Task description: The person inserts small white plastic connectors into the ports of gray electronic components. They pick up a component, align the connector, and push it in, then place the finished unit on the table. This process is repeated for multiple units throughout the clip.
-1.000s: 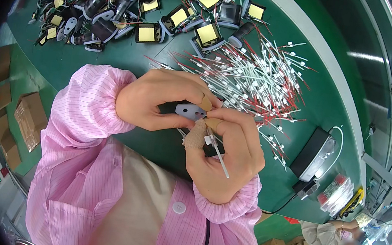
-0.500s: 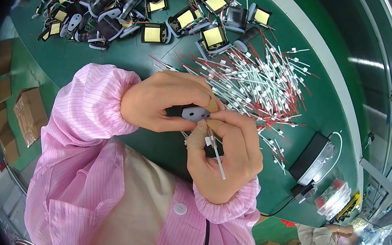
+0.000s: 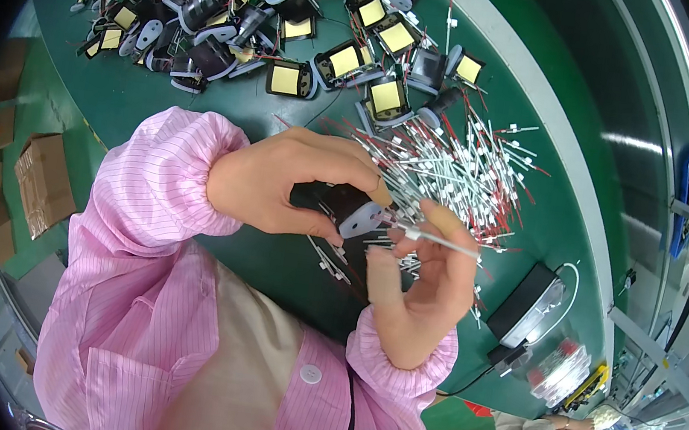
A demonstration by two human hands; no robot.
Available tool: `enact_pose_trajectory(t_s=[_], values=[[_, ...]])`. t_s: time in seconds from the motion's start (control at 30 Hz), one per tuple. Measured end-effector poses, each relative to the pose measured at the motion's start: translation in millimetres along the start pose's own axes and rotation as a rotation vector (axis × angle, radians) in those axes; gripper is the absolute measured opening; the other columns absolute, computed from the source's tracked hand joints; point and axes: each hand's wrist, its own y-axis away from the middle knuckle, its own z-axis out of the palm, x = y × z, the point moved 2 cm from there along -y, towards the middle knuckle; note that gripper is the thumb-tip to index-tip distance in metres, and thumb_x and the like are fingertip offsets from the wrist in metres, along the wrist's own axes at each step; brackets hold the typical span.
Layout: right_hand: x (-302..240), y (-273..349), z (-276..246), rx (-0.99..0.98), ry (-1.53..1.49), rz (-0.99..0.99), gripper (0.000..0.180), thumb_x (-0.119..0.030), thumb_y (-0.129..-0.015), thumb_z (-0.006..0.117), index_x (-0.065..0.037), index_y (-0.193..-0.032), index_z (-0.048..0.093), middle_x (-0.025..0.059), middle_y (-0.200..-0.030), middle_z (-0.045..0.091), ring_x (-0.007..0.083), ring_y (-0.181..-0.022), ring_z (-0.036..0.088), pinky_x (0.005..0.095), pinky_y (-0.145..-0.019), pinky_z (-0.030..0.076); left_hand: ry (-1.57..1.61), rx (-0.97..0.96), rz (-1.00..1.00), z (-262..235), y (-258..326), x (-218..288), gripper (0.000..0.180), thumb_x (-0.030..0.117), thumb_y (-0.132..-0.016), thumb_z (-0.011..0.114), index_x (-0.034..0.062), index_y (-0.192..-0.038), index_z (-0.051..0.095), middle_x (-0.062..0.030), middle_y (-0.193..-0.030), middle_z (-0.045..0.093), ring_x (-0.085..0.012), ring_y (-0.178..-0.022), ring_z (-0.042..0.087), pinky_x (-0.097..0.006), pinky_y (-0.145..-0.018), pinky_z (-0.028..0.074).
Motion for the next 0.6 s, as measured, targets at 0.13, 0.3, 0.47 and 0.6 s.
enact_pose_trajectory(t_s=[0.13, 0.3, 0.47, 0.6], values=[[1, 2, -4, 0.003, -0.103, -0.04, 0.025, 0.009, -0.082, 0.061, 0.006, -0.107, 0.06, 0.016, -0.102, 0.061, 0.0172, -0.079, 0.063, 0.0274, -0.074, 0.052, -0.012, 0.007, 0.014, 0, 0, 1, 0.05, 0.005, -0.065, 0.08, 0.0022, -0.11, 0.059, -0.0121, -0.103, 0.062, -0.0314, -0.095, 0.06, -0.038, -0.084, 0.047], [-1, -2, 0, -0.104, 0.053, -0.034, 0.019, 0.012, -0.079, 0.062, 0.006, -0.097, 0.067, 0.0134, -0.088, 0.066, 0.016, -0.077, 0.064, 0.0241, -0.069, 0.05, 0.131, -0.093, -0.116, 2, 0, 1, 0.049, 0.008, -0.066, 0.081, 0.0026, -0.108, 0.055, -0.0109, -0.101, 0.06, -0.0256, -0.093, 0.06, -0.033, -0.078, 0.049], [-1, -7, 4, -0.025, 0.34, -0.027, 0.017, 0.009, -0.078, 0.064, 0.005, -0.095, 0.067, 0.0084, -0.076, 0.06, 0.0132, -0.064, 0.058, 0.023, -0.058, 0.044, 0.284, -0.08, -0.22, -4, 1, 3, 0.044, 0.003, -0.076, 0.074, 0.0003, -0.115, 0.054, -0.0093, -0.105, 0.061, -0.0196, -0.095, 0.061, -0.03, -0.082, 0.049], [-8, -11, 5, -0.135, 0.46, -0.121, 0.012, 0.007, -0.079, 0.064, 0.004, -0.09, 0.066, 0.0075, -0.066, 0.049, 0.0159, -0.054, 0.048, 0.0273, -0.05, 0.037, 0.273, -0.003, -0.237, -5, 1, -1, 0.039, -0.003, -0.082, 0.067, -0.0013, -0.12, 0.055, -0.0085, -0.106, 0.063, -0.0171, -0.099, 0.06, -0.03, -0.087, 0.049]])
